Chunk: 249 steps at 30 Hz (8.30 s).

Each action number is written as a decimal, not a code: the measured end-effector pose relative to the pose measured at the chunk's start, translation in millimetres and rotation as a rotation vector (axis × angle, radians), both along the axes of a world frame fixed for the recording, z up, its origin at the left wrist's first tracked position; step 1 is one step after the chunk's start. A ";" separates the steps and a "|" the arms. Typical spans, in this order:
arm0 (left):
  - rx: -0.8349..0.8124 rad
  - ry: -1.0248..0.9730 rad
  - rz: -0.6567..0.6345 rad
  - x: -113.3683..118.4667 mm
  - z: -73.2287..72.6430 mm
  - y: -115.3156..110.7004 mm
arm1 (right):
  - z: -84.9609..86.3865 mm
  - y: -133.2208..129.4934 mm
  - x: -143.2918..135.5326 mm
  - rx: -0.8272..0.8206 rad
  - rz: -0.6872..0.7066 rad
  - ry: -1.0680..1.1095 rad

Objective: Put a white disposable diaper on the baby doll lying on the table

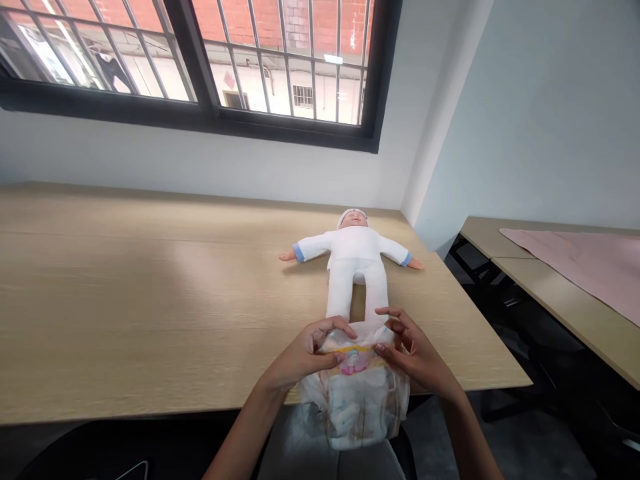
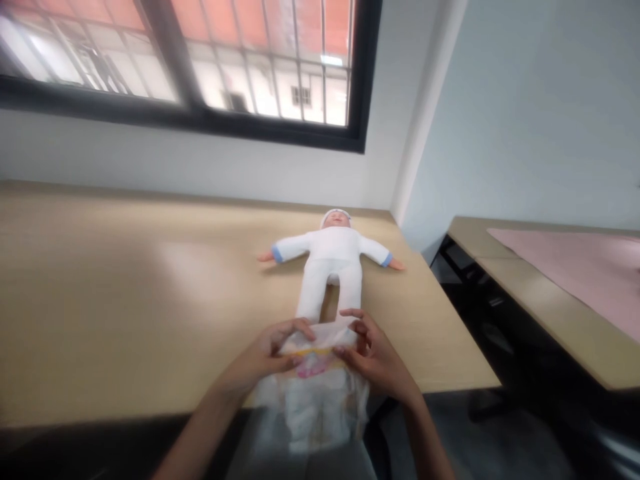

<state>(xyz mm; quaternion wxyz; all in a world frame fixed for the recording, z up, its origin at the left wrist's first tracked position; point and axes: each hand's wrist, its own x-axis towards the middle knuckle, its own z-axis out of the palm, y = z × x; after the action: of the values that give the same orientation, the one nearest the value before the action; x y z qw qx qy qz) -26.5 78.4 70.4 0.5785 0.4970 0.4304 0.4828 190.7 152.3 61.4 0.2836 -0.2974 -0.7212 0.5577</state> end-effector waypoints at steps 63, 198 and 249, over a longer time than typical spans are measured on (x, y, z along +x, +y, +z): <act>-0.064 0.047 0.233 36.6 -0.7 -9.3 | -30.4 -3.6 -2.1 0.126 -0.404 0.187; 0.008 -0.010 0.205 39.8 -7.7 -3.1 | 35.7 -5.1 -14.0 0.594 0.138 -0.331; -0.052 0.029 0.229 41.9 -0.9 -4.0 | 27.1 -14.4 -11.0 0.586 0.090 -0.323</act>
<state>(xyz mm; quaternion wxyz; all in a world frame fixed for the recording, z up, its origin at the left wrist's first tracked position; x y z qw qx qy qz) 15.4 74.3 69.5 0.5261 0.4364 0.5050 0.5271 179.7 137.9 88.5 0.2140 -0.2555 -0.8990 0.2841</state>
